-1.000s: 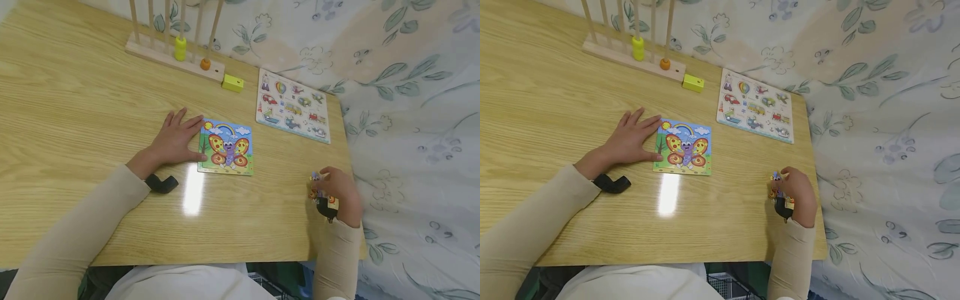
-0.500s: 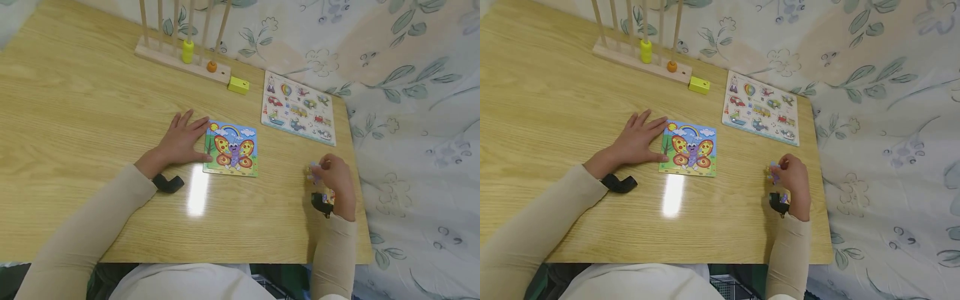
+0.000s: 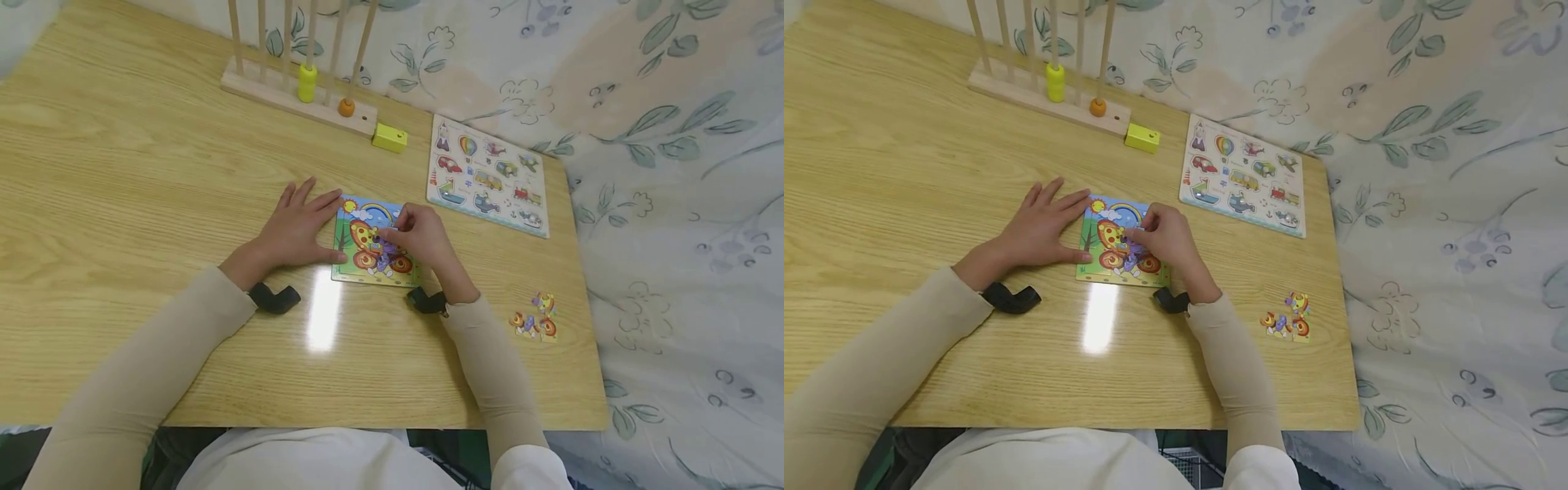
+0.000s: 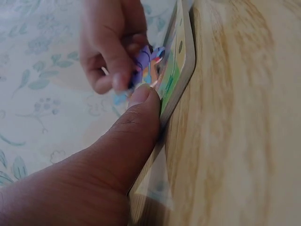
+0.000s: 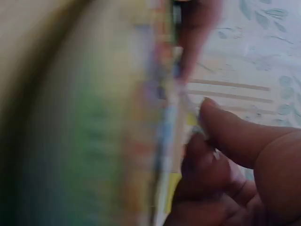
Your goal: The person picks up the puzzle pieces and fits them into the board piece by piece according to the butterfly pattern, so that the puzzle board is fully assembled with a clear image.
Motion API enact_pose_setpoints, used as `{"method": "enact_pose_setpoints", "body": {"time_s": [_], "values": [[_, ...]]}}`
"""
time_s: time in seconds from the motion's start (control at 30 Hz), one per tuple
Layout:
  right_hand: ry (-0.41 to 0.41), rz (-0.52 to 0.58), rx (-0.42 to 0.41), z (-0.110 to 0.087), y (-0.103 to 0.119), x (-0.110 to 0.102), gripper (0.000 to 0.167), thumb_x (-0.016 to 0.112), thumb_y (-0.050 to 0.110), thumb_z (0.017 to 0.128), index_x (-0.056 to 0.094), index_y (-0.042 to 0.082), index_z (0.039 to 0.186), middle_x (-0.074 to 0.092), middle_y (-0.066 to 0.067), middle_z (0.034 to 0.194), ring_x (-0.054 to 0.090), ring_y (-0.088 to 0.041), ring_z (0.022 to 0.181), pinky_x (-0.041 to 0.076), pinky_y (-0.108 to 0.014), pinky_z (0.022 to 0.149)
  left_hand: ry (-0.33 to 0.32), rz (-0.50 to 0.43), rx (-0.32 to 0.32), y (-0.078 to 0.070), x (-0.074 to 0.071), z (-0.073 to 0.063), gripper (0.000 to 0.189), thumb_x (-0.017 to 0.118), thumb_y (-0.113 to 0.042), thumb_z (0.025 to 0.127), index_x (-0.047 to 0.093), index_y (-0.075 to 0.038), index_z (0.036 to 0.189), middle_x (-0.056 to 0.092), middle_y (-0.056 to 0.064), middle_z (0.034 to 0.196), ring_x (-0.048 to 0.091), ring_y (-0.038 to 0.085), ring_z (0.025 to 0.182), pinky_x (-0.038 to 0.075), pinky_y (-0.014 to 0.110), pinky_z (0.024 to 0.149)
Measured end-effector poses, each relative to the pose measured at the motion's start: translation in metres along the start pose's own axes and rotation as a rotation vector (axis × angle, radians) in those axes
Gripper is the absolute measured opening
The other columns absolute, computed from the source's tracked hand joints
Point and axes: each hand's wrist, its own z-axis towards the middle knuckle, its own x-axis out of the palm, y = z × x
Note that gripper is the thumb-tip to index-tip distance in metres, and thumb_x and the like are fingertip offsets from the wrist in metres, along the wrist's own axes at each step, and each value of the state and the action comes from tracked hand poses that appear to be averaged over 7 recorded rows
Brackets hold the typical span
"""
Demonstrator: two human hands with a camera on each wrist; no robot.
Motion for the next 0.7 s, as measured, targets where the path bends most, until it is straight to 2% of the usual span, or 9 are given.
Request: {"method": "enact_pose_setpoints", "body": {"time_s": [0.2,0.4,0.7], "values": [[-0.023,-0.089,0.038,0.005,-0.007,0.01,0.033,0.079,0.033,0.079,0.056,0.01,0.078,0.055,-0.003,0.069,0.049,-0.016,0.063,0.038,-0.026,0.052,-0.002,0.02,0.007,0.0,0.001,0.002,0.105,0.065,-0.069,0.074,0.024,-0.013,0.153,0.018,0.002,0.162,-0.003,0.039,0.149,-0.009,0.057,0.117],[-0.031,-0.153,0.05,0.008,-0.004,0.013,0.034,0.078,0.037,0.079,0.057,0.01,0.082,0.057,-0.004,0.073,0.051,-0.018,0.067,0.039,-0.026,0.054,-0.003,0.027,0.003,0.001,0.001,0.003,0.105,0.065,-0.069,0.074,0.024,-0.014,0.154,0.018,0.002,0.162,-0.003,0.038,0.149,-0.009,0.056,0.117],[-0.02,-0.228,0.083,0.01,-0.002,0.015,0.034,0.076,0.039,0.081,0.056,0.012,0.084,0.056,-0.003,0.072,0.05,-0.019,0.065,0.037,-0.028,0.055,-0.002,0.022,-0.002,0.001,0.002,0.003,0.104,0.066,-0.068,0.075,0.025,-0.012,0.153,0.019,0.003,0.161,-0.003,0.039,0.149,-0.008,0.058,0.117]]}}
